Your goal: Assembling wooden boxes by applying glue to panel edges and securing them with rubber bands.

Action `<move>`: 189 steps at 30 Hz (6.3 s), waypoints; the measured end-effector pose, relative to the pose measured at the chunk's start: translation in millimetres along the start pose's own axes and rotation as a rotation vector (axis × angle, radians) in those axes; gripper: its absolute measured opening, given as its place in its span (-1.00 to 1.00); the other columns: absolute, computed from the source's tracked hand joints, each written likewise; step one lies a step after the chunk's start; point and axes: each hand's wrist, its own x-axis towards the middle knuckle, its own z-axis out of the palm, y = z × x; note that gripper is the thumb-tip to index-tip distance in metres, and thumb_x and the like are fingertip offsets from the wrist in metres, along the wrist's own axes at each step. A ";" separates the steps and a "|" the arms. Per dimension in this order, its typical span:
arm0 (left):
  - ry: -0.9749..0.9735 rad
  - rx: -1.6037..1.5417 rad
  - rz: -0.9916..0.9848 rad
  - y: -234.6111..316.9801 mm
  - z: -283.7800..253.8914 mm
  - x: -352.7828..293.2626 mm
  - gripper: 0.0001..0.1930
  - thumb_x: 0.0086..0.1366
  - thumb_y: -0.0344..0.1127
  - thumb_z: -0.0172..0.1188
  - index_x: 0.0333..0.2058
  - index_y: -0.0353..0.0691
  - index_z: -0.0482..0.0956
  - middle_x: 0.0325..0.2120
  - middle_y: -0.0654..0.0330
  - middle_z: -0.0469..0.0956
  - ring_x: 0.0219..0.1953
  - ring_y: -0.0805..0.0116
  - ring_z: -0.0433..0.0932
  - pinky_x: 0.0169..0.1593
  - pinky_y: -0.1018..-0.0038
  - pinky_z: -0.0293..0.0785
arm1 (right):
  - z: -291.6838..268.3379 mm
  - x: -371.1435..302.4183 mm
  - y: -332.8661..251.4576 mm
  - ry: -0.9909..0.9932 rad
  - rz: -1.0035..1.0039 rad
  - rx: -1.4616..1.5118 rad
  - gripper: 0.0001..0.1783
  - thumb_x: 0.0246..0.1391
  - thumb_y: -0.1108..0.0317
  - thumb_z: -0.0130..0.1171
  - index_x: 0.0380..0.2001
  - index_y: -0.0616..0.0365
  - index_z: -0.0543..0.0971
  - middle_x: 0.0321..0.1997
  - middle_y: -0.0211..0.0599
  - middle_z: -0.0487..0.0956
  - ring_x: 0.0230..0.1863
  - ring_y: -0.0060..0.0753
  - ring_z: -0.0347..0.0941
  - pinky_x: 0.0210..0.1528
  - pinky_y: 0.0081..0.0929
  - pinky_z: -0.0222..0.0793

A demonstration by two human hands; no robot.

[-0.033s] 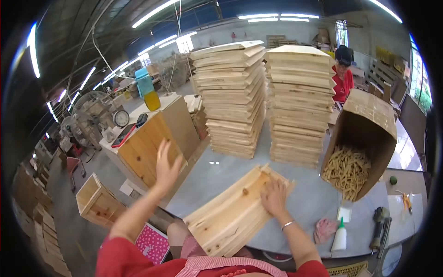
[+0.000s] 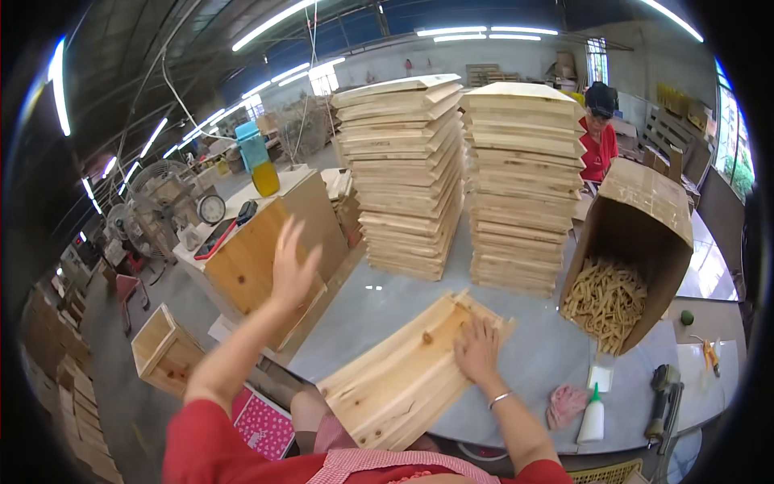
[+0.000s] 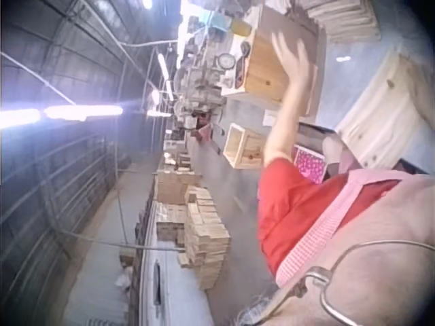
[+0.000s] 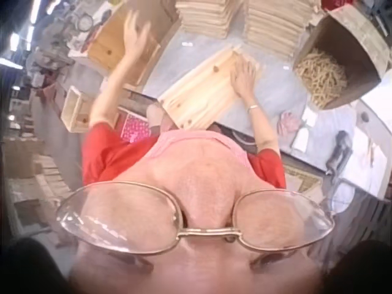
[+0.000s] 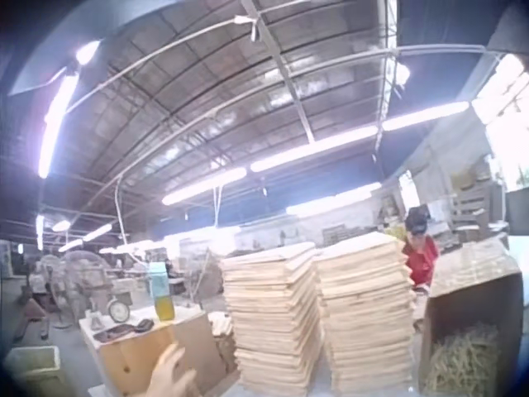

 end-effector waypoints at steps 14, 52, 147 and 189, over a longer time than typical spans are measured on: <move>-0.086 0.313 0.122 129.5 147.9 346.2 -0.39 0.18 0.27 0.18 -0.09 -0.17 0.65 -0.15 0.02 0.65 -0.04 0.06 0.61 0.10 0.14 0.42 | 9.8 4.4 22.0 0.054 0.035 0.182 -0.53 0.09 0.17 0.15 0.06 0.09 0.57 0.33 -0.20 0.38 0.44 -0.09 0.09 0.45 0.02 -0.18; 0.336 -1.343 -1.101 46.0 -115.3 -135.8 -0.44 0.39 -0.19 0.15 0.24 -0.37 0.27 0.20 0.02 0.40 0.21 0.14 0.41 0.27 0.19 0.37 | 26.0 11.0 49.2 0.157 0.015 0.280 -0.61 0.21 0.21 0.07 0.03 0.17 0.58 0.19 -0.08 0.51 0.31 -0.02 0.30 0.35 -0.12 0.10; -0.140 -1.258 -1.889 20.5 -104.4 -338.5 -0.42 0.32 -0.35 0.21 0.25 -0.36 0.24 0.16 -0.07 0.41 0.18 0.03 0.43 0.24 0.08 0.40 | -6.7 21.4 -54.5 -0.125 0.185 -0.082 -0.38 0.09 -0.09 0.16 0.02 0.21 0.57 0.08 0.08 0.51 0.16 0.14 0.37 0.27 0.00 0.14; -0.098 -1.240 -1.757 4.5 -63.7 -305.8 -0.44 0.37 -0.32 0.16 0.26 -0.38 0.21 0.18 -0.09 0.38 0.21 0.01 0.40 0.25 0.08 0.39 | 29.2 85.2 -28.5 -0.208 0.243 -0.053 -0.30 -0.03 -0.31 0.17 -0.06 0.08 0.55 0.06 -0.07 0.53 0.19 0.01 0.37 0.26 0.07 0.09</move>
